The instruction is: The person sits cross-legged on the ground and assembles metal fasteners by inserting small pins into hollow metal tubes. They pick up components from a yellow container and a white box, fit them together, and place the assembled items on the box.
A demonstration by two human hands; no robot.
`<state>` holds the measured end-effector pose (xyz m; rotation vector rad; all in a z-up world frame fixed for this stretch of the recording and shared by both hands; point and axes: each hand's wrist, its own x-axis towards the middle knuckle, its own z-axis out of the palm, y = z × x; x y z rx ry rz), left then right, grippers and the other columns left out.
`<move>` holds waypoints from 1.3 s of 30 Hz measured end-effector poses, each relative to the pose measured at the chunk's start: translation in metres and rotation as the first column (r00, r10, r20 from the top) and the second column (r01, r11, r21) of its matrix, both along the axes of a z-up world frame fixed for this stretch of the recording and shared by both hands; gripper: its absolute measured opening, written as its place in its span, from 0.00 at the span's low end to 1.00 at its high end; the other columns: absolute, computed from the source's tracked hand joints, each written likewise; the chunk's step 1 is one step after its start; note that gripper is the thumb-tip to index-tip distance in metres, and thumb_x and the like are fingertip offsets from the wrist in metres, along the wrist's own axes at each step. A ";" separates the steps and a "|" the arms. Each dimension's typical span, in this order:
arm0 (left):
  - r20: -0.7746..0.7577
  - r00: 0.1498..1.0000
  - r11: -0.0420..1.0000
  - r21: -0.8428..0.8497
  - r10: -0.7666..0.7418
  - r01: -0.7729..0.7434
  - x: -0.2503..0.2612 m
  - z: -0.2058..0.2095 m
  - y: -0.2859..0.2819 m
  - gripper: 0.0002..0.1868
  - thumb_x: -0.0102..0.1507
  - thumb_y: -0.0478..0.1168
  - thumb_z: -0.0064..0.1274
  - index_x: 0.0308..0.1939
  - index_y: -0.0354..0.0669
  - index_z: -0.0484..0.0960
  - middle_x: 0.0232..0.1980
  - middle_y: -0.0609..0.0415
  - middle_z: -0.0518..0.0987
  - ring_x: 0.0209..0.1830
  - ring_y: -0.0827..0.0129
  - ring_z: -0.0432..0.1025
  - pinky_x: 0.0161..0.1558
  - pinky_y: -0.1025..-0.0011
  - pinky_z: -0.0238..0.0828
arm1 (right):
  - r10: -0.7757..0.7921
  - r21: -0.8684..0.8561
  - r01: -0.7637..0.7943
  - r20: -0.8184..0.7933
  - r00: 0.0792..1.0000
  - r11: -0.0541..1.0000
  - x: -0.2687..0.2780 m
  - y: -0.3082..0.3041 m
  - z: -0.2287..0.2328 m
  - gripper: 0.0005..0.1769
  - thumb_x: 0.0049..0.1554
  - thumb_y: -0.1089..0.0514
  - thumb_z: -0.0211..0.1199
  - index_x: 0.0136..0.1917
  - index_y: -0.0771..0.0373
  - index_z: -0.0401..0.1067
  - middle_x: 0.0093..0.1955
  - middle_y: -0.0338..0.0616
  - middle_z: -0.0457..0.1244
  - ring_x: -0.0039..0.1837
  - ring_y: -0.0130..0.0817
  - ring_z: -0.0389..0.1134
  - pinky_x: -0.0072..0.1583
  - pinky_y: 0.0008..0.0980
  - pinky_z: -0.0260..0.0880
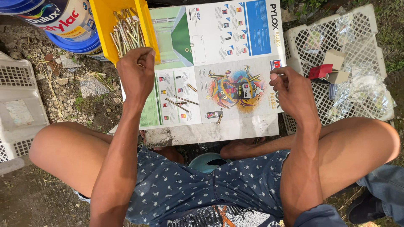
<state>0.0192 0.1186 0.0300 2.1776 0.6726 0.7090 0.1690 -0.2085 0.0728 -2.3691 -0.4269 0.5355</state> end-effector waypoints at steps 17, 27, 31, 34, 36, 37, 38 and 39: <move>-0.713 0.620 0.885 -0.001 -0.327 0.466 -0.028 -0.079 -0.059 0.14 0.55 0.27 0.57 0.43 0.47 0.81 0.46 0.47 0.73 0.55 0.50 0.67 0.52 0.60 0.63 | 0.035 0.028 -0.036 0.013 0.999 0.999 -0.007 -0.001 0.008 0.18 0.67 0.50 0.56 0.59 0.67 0.71 0.44 0.56 0.66 0.47 0.41 0.68 0.50 0.40 0.67; -0.729 0.613 0.881 0.026 -0.306 0.472 -0.027 -0.124 -0.039 0.14 0.52 0.25 0.60 0.39 0.41 0.78 0.47 0.44 0.70 0.55 0.48 0.66 0.49 0.61 0.66 | 0.036 0.017 -0.037 0.018 0.999 0.999 -0.009 0.002 0.002 0.17 0.67 0.50 0.56 0.59 0.66 0.71 0.43 0.55 0.67 0.47 0.42 0.68 0.50 0.40 0.68; -0.595 0.728 0.926 -0.077 -0.339 0.369 -0.029 -0.108 -0.031 0.10 0.57 0.23 0.51 0.39 0.39 0.75 0.40 0.47 0.70 0.48 0.51 0.68 0.45 0.61 0.68 | 0.096 0.010 -0.097 0.047 0.994 0.995 -0.030 0.033 -0.016 0.13 0.65 0.54 0.56 0.56 0.64 0.73 0.42 0.54 0.67 0.45 0.43 0.69 0.47 0.37 0.69; -0.483 0.828 0.959 -0.156 -0.284 0.238 -0.034 -0.090 -0.023 0.09 0.59 0.23 0.49 0.40 0.37 0.76 0.38 0.48 0.71 0.44 0.54 0.70 0.43 0.60 0.69 | 0.262 0.009 -0.262 -0.022 0.965 0.965 -0.069 0.071 -0.046 0.10 0.62 0.58 0.55 0.53 0.63 0.74 0.42 0.52 0.67 0.47 0.44 0.70 0.47 0.39 0.70; -0.393 0.887 0.963 -0.213 -0.241 0.167 -0.039 -0.091 -0.013 0.06 0.63 0.27 0.47 0.42 0.38 0.75 0.35 0.49 0.70 0.40 0.57 0.69 0.40 0.60 0.68 | 0.468 -0.030 -0.468 0.004 0.884 0.883 -0.100 0.102 -0.074 0.11 0.61 0.60 0.52 0.54 0.63 0.73 0.46 0.54 0.66 0.50 0.46 0.68 0.49 0.39 0.70; -0.393 0.887 0.962 -0.211 -0.244 0.171 -0.040 -0.088 -0.013 0.06 0.63 0.27 0.47 0.42 0.38 0.75 0.35 0.49 0.70 0.40 0.57 0.69 0.40 0.60 0.68 | 0.465 -0.028 -0.464 0.006 0.885 0.885 -0.109 0.109 -0.087 0.11 0.61 0.60 0.52 0.54 0.63 0.73 0.46 0.54 0.66 0.50 0.46 0.68 0.49 0.39 0.70; -0.346 0.915 0.965 -0.225 -0.209 0.135 -0.042 -0.085 -0.013 0.09 0.64 0.27 0.48 0.48 0.34 0.75 0.36 0.47 0.70 0.40 0.58 0.68 0.41 0.60 0.68 | 0.561 0.022 -0.570 0.156 0.813 0.821 -0.117 0.116 -0.101 0.14 0.60 0.64 0.52 0.59 0.64 0.69 0.53 0.58 0.63 0.57 0.52 0.63 0.57 0.46 0.67; -0.300 0.938 0.965 -0.240 -0.176 0.105 -0.042 -0.081 -0.013 0.12 0.65 0.27 0.48 0.53 0.30 0.75 0.37 0.44 0.70 0.40 0.58 0.68 0.42 0.59 0.67 | 0.623 0.053 -0.667 0.308 0.719 0.743 -0.125 0.123 -0.114 0.20 0.59 0.68 0.53 0.64 0.66 0.66 0.61 0.62 0.60 0.65 0.59 0.59 0.64 0.52 0.63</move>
